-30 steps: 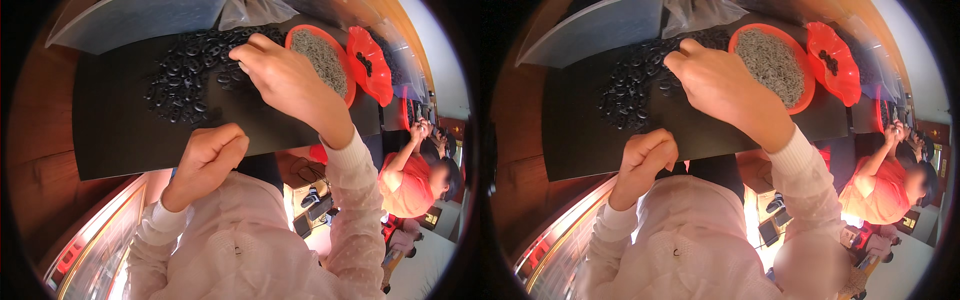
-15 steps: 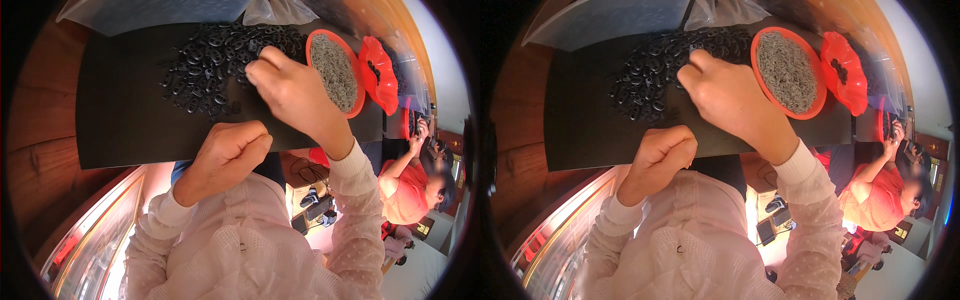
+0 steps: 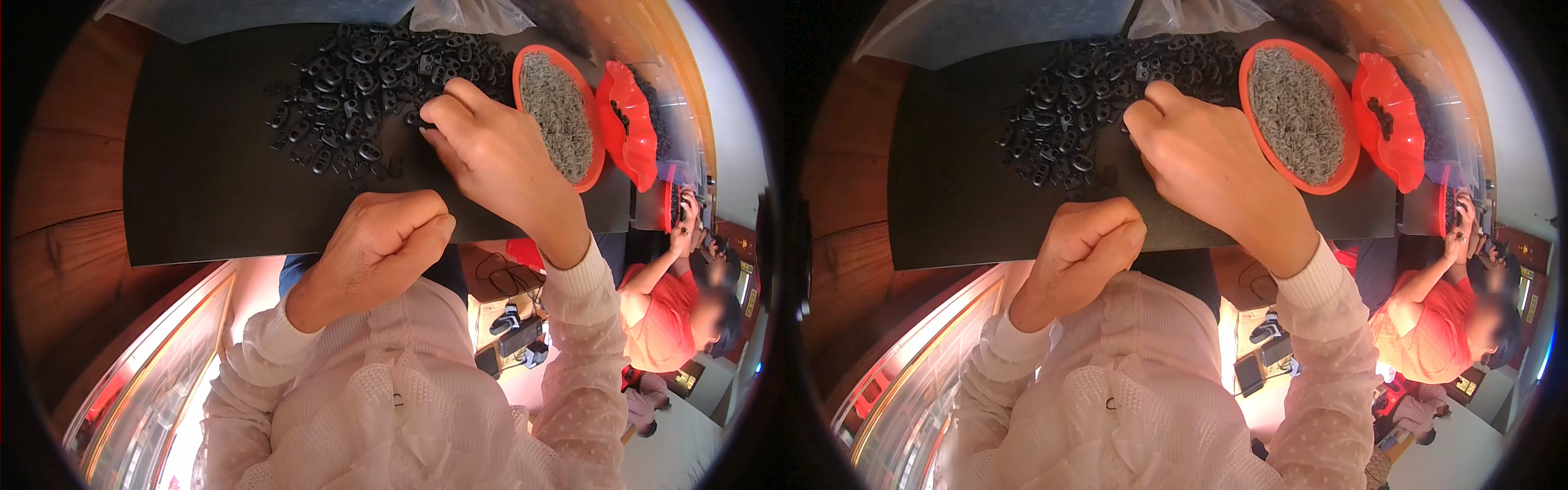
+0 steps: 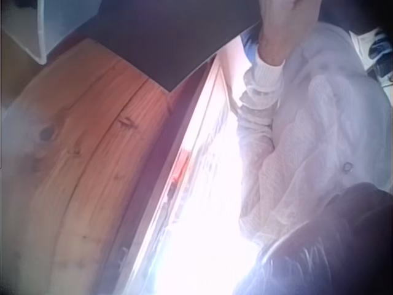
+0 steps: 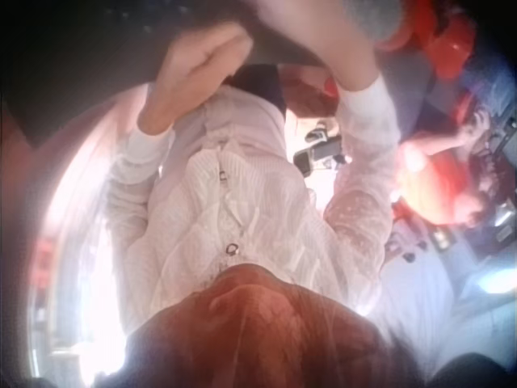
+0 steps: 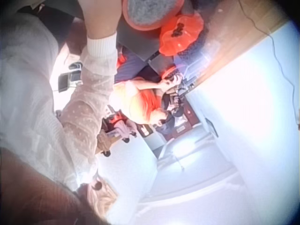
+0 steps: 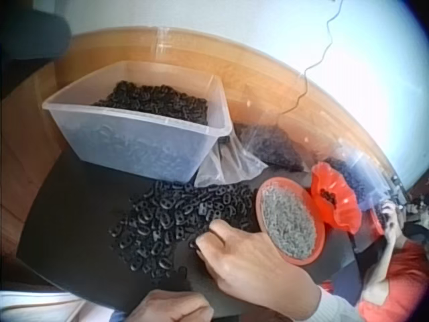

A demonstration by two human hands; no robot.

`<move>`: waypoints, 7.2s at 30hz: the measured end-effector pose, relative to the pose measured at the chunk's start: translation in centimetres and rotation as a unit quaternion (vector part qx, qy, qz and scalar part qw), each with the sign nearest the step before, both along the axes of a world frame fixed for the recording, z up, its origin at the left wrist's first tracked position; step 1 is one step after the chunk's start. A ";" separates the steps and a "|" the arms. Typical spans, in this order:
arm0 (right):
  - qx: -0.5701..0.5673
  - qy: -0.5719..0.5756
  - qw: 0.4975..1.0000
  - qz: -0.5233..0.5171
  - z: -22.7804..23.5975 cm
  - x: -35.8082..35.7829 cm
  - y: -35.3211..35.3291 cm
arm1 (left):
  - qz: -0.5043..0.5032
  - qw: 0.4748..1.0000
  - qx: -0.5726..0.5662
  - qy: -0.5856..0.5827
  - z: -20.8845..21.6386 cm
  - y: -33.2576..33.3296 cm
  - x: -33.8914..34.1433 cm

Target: The person repeatedly picks up small black plastic components and silver screws from a table and inserts the screws into the components by hand. The person handles the items one at a time, performing a repetitive assembly action throughout the clip.

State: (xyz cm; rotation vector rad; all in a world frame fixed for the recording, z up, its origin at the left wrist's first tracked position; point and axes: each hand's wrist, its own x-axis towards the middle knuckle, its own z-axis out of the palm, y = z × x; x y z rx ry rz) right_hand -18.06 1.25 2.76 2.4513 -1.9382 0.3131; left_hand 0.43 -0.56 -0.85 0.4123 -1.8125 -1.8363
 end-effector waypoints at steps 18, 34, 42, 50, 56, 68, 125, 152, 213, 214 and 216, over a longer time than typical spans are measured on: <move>-0.021 0.077 0.997 0.021 -0.2 0.3 0.1 | 0.004 1.000 -0.008 -0.005 -0.2 0.0 -0.1; -0.040 0.104 0.993 0.049 0.0 1.2 -0.6 | 0.032 0.999 0.015 0.010 -0.5 0.0 -0.3; 0.087 -0.358 0.929 -0.028 1.6 0.3 2.4 | 0.071 0.997 0.041 -0.016 -0.1 -0.1 -0.4; 0.003 -0.406 0.914 -0.017 0.9 1.2 4.1 | 0.102 0.992 0.078 -0.022 0.2 0.3 -0.7; -0.067 -0.306 0.950 -0.007 0.0 2.3 5.3 | 0.094 0.993 0.067 -0.020 -0.1 0.3 -0.2; -0.029 -0.386 0.922 0.020 -0.6 1.7 5.2 | 0.067 0.995 0.075 -0.017 0.3 0.1 -0.2; -0.020 -0.013 0.957 -0.288 0.2 -14.0 6.6 | 0.042 0.999 0.017 -0.030 -0.6 0.4 -0.2; 0.020 -0.312 0.903 -0.294 2.0 -12.1 5.6 | 0.032 0.997 0.074 -0.016 0.1 0.0 -0.2; 0.033 -0.433 0.901 -0.025 -0.2 1.9 5.0 | 0.066 0.989 0.130 0.003 0.1 0.3 -0.2; 0.025 -0.412 0.911 -0.019 -0.2 1.8 4.9 | 0.068 0.990 0.125 -0.002 0.3 0.3 -0.2; 0.017 -0.386 0.922 -0.011 -0.2 1.8 5.0 | 0.071 0.991 0.116 -0.010 0.5 0.4 -0.3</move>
